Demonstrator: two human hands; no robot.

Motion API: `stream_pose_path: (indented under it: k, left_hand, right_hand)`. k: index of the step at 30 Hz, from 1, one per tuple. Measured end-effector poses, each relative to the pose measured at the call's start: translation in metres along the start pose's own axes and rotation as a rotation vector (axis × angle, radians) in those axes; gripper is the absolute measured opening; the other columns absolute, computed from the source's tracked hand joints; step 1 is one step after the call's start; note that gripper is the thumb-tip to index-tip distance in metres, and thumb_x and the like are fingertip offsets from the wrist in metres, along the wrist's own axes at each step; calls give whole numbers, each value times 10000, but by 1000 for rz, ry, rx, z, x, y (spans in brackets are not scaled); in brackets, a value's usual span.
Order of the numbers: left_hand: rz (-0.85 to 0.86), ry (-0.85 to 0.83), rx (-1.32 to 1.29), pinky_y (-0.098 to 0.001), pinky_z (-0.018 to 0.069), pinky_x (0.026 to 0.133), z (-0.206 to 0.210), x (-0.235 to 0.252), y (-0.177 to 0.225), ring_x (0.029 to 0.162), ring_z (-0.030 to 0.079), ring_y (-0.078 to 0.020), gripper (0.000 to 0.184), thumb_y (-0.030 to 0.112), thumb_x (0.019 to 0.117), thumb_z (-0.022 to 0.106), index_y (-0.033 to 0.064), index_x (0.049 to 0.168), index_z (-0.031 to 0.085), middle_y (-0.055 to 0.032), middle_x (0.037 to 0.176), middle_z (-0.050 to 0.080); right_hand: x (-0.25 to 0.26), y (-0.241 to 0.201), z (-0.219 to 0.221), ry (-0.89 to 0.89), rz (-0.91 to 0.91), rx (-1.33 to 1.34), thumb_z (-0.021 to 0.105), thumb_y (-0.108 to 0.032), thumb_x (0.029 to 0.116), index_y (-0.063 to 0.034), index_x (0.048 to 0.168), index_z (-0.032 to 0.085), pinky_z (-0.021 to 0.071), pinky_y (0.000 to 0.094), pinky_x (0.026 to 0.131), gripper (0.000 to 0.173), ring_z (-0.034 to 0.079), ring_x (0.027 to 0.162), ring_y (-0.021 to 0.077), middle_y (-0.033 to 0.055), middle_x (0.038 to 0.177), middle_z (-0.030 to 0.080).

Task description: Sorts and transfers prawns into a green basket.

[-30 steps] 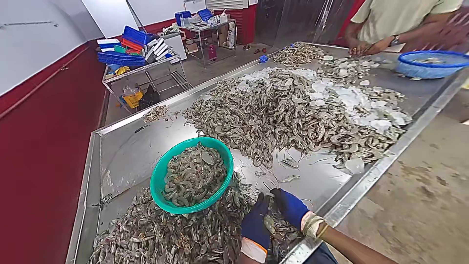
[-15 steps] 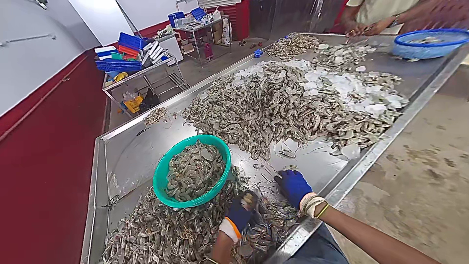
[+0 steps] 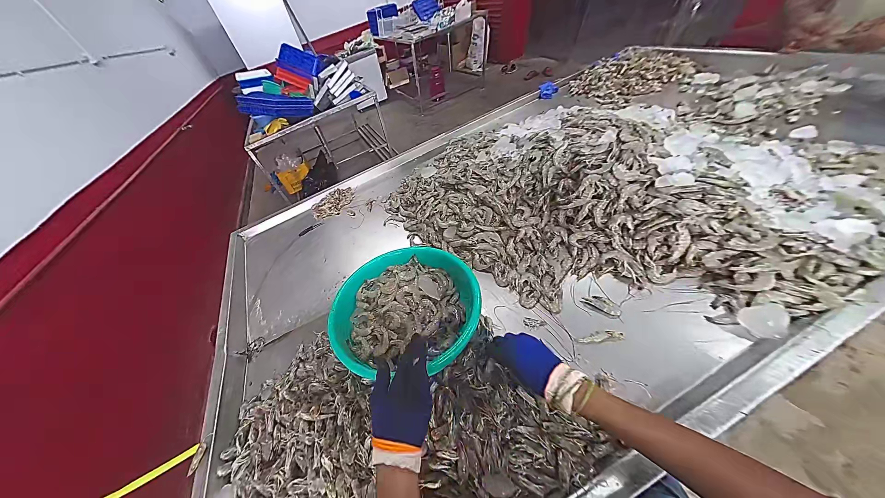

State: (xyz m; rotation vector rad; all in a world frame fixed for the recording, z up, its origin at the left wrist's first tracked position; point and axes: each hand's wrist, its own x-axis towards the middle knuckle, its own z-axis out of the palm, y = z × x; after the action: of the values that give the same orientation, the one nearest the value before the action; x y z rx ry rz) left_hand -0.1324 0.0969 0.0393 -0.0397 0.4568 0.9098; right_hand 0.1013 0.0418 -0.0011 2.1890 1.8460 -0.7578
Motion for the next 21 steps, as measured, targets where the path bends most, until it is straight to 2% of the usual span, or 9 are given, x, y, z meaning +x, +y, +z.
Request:
stream_pose_path:
  k: [2, 4, 7, 9, 12, 14, 17, 19, 21]
  left_hand:
    - [66, 30, -44, -250, 592, 841, -11, -5, -8, 1078, 713, -132, 584, 424, 1118, 213, 13, 1340, 563, -70, 1212, 715]
    - [77, 81, 3, -207, 593, 718, -13, -6, -25, 962, 721, -85, 503, 391, 1127, 217, 61, 1325, 540, -32, 1134, 713]
    - [49, 166, 181, -177, 560, 638, -4, -9, -58, 848, 703, -64, 474, 366, 1129, 226, 54, 1340, 515, -45, 1073, 693]
    - [44, 207, 270, -169, 516, 668, 8, -20, -70, 867, 658, -65, 497, 357, 1137, 195, 21, 1402, 448, -88, 1119, 646]
    - [29, 183, 302, -164, 529, 668, -3, -19, -66, 867, 674, -63, 507, 359, 1134, 203, 3, 1403, 445, -91, 1102, 654]
    - [20, 206, 336, -159, 523, 696, 1, -18, -70, 892, 674, -58, 488, 341, 1139, 185, 12, 1398, 434, -86, 1130, 637]
    - [-48, 118, 506, -222, 561, 695, -5, -8, -83, 863, 702, -95, 457, 340, 1139, 188, 58, 1328, 494, -60, 1063, 683]
    - [-66, -79, 837, -304, 612, 717, -16, 2, -96, 889, 727, -152, 410, 262, 1126, 216, 35, 1371, 454, -74, 1086, 706]
    - [38, -224, 1240, -367, 619, 815, -20, 11, -121, 1012, 725, -213, 360, 129, 1088, 376, -87, 1347, 502, -159, 1173, 708]
  right_hand:
    - [-23, -6, -32, -84, 100, 41, 458, -180, 1094, -84, 1343, 604, 519, 676, 905, 304, 659, 1144, 487, 267, 1219, 679]
    - [-38, -9, -62, -39, 22, 211, 492, -294, 1097, -61, 1355, 610, 505, 666, 934, 367, 666, 1125, 470, 274, 1189, 690]
    - [-38, 9, -90, 207, -249, 681, 690, -187, 997, -35, 1503, 485, 575, 451, 886, 567, 703, 987, 271, 192, 1274, 675]
    - [-41, 47, -99, 305, -193, 697, 670, -132, 997, 0, 1433, 561, 566, 477, 913, 469, 708, 1007, 298, 211, 1264, 683]
    - [-52, 123, -73, 215, 151, 347, 606, -220, 1035, -42, 1188, 742, 490, 635, 982, 271, 684, 1098, 408, 230, 1156, 724]
    - [-54, 157, -34, 81, 369, 219, 641, -209, 1007, -75, 1231, 728, 466, 696, 995, 276, 634, 1197, 467, 255, 1245, 688]
    - [-52, 174, 22, 107, 567, 231, 583, -101, 1012, -19, 1321, 623, 492, 652, 995, 322, 595, 1231, 502, 303, 1311, 614]
    - [-51, 163, 45, 175, 647, 323, 564, -77, 1000, 0, 1316, 613, 506, 634, 991, 329, 591, 1234, 499, 302, 1305, 612]
    - [-58, 141, 55, 156, 652, 390, 619, -49, 951, 24, 1317, 592, 511, 626, 987, 374, 590, 1233, 494, 302, 1298, 610]
